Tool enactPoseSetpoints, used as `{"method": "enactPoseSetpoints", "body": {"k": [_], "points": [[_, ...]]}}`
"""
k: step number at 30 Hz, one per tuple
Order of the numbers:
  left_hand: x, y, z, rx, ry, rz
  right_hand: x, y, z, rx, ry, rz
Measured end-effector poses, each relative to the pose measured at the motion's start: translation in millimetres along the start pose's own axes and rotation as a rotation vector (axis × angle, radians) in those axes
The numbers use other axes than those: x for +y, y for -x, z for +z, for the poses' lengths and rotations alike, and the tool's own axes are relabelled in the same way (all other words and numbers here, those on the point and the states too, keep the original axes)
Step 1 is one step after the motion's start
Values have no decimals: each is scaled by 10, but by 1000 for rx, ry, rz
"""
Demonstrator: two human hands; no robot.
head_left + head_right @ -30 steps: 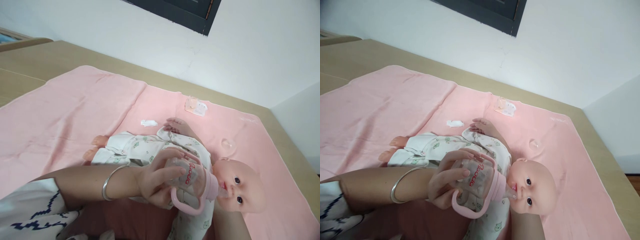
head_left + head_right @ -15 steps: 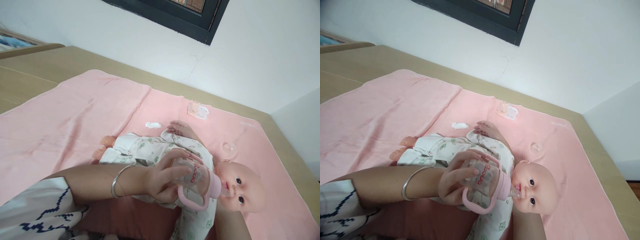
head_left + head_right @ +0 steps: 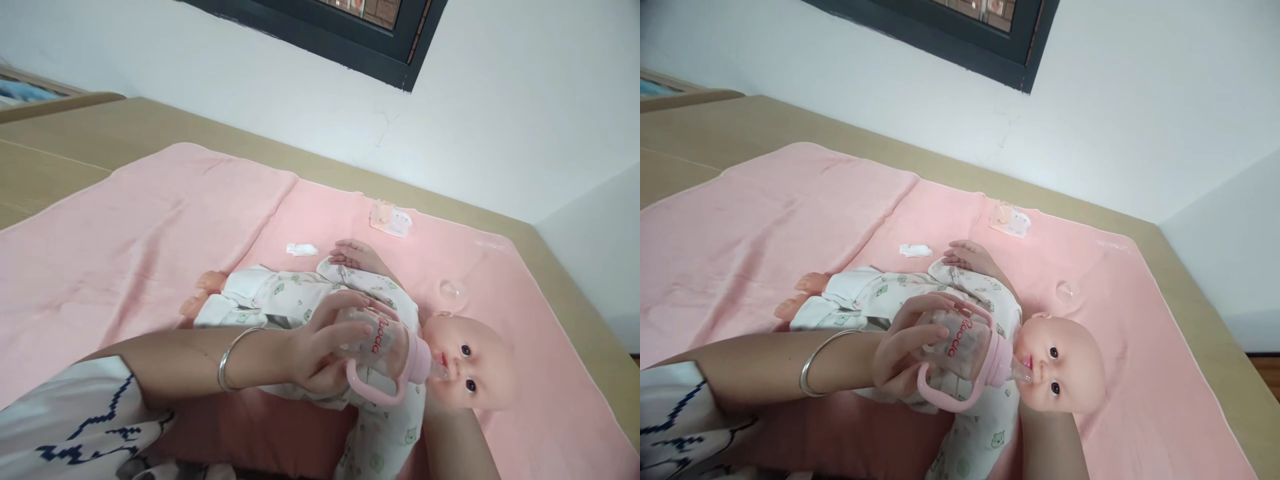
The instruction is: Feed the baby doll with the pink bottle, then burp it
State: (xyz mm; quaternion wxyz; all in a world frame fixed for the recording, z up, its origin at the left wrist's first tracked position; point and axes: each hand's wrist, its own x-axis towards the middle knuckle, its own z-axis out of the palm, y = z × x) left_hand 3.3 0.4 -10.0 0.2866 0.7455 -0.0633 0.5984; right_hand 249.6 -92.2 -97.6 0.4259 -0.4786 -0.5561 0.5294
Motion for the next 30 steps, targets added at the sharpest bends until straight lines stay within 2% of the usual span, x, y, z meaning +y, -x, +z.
{"method": "enactPoseSetpoints", "body": {"k": [3,7,11,17,21,24,26,28,30], "points": [[12,-3,-29,-30,-20,-32,14,1,53,69,-3,-13],[2,7,-55,-51,-23,-29,-109,-27,-60,113,-32,-62],[-10,11,-55,-57,-29,-13,-194,-127,-71,73,-5,-40],[-17,57,-48,-20,-68,-29,-339,-305,-36,-113,80,118],[-38,66,-52,-31,-68,1,-448,-208,56,10,-13,40],[-40,57,-61,-43,-57,6,-655,-121,188,55,-41,11],[-33,59,-71,-46,-82,-4,-885,-165,284,12,-49,51],[-22,68,-80,-43,-116,-23,-1123,-366,384,-77,-73,135],[-15,73,-85,-47,-133,-28,-1276,-745,477,-106,-89,156]]}}
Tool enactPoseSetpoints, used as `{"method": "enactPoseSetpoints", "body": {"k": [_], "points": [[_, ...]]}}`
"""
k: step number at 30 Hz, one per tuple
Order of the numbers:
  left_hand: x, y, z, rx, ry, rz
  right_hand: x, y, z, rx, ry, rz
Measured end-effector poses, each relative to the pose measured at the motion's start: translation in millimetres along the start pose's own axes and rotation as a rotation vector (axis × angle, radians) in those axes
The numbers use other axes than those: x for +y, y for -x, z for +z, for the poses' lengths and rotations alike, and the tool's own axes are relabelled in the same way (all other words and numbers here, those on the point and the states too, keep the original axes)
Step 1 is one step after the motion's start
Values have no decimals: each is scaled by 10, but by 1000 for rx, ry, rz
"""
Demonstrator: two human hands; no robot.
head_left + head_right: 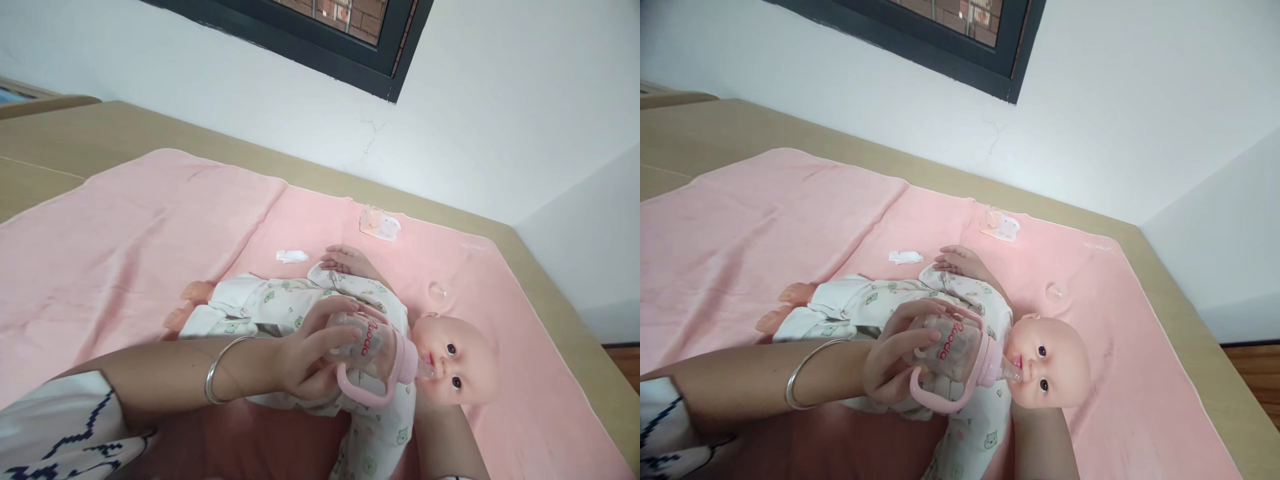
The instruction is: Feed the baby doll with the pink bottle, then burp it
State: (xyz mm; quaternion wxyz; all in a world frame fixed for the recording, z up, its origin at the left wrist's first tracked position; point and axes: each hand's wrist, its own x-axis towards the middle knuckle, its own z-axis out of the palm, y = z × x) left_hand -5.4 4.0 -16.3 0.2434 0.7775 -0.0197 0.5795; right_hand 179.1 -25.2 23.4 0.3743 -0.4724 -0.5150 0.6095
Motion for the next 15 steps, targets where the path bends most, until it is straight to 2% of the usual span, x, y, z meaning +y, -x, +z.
{"method": "enactPoseSetpoints", "body": {"k": [3,6,9,15], "points": [[0,-9,2,10,-1,6,-68,-730,12,-40,-22,50],[-8,-19,14,24,14,16,92,-1270,-62,-58,-59,134],[-16,-13,24,31,21,33,266,-1425,-129,-43,-125,148],[-11,26,38,35,26,16,330,-1383,-143,-38,-169,153]]}}
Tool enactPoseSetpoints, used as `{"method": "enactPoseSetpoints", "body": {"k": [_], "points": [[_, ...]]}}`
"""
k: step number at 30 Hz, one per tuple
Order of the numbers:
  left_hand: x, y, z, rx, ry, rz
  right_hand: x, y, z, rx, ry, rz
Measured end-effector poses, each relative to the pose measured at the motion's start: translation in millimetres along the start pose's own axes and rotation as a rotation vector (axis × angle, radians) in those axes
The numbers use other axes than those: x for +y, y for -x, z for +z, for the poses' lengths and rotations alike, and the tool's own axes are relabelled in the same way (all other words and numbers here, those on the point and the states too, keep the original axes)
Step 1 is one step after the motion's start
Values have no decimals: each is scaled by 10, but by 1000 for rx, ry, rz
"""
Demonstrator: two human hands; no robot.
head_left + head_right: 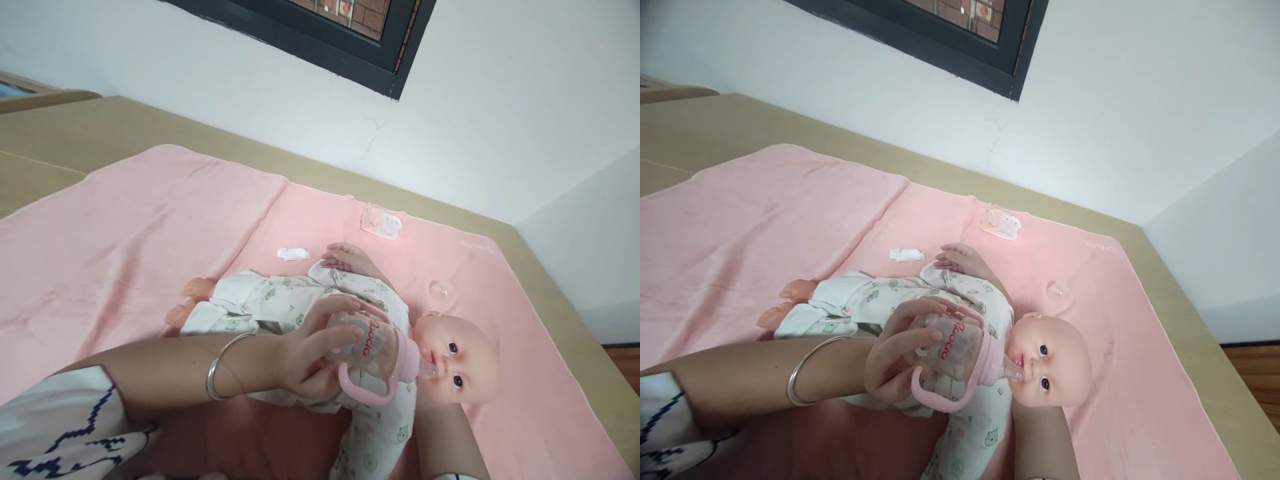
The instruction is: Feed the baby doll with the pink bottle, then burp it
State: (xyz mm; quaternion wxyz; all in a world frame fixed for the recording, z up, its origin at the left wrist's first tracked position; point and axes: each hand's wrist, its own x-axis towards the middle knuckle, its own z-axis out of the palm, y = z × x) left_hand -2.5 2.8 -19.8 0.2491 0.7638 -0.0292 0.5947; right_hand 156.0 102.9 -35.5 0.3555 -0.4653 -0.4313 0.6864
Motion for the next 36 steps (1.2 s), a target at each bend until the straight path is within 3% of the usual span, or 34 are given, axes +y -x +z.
{"method": "enactPoseSetpoints", "body": {"k": [11,23,36], "points": [[36,-107,-24,-66,78,-13,-46,3,22,35,37,28],[12,-68,-26,-35,21,7,-119,92,67,27,60,10],[26,-79,-13,-37,84,-15,43,-58,-43,-13,24,-20]]}}
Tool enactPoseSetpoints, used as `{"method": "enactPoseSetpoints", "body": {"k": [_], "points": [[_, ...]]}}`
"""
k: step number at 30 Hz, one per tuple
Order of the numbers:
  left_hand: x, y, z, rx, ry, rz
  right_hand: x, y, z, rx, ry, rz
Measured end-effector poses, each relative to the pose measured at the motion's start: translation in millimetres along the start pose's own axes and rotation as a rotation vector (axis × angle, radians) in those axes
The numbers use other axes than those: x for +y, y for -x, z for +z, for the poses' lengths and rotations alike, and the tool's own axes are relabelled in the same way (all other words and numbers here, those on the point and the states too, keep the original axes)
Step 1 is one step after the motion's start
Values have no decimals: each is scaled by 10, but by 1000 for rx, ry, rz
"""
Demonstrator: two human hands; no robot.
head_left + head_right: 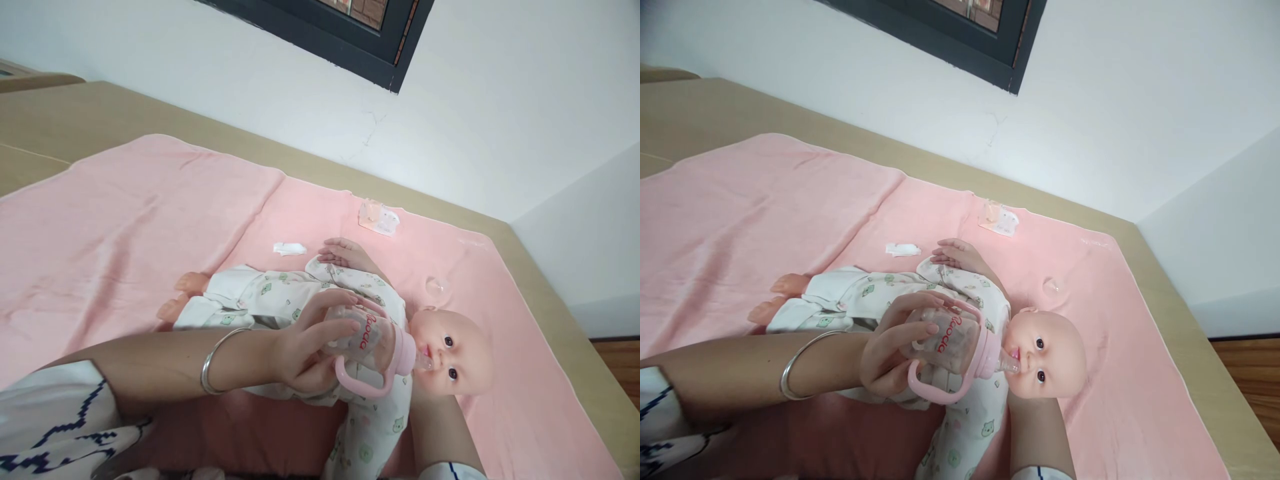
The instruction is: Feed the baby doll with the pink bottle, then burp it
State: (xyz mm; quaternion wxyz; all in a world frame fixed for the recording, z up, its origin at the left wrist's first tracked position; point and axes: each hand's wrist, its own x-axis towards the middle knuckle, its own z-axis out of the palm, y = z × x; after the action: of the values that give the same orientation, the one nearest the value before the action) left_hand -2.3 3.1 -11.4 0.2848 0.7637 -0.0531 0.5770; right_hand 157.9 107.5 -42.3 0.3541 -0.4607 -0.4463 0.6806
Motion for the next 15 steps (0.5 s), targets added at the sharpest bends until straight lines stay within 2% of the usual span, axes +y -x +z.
{"method": "enactPoseSetpoints", "body": {"k": [6,15], "points": [[11,-17,-16,-26,10,0,90,-107,-50,-18,-90,-9],[12,5,-5,-9,15,-54,14,-20,6,4,-120,2]]}}
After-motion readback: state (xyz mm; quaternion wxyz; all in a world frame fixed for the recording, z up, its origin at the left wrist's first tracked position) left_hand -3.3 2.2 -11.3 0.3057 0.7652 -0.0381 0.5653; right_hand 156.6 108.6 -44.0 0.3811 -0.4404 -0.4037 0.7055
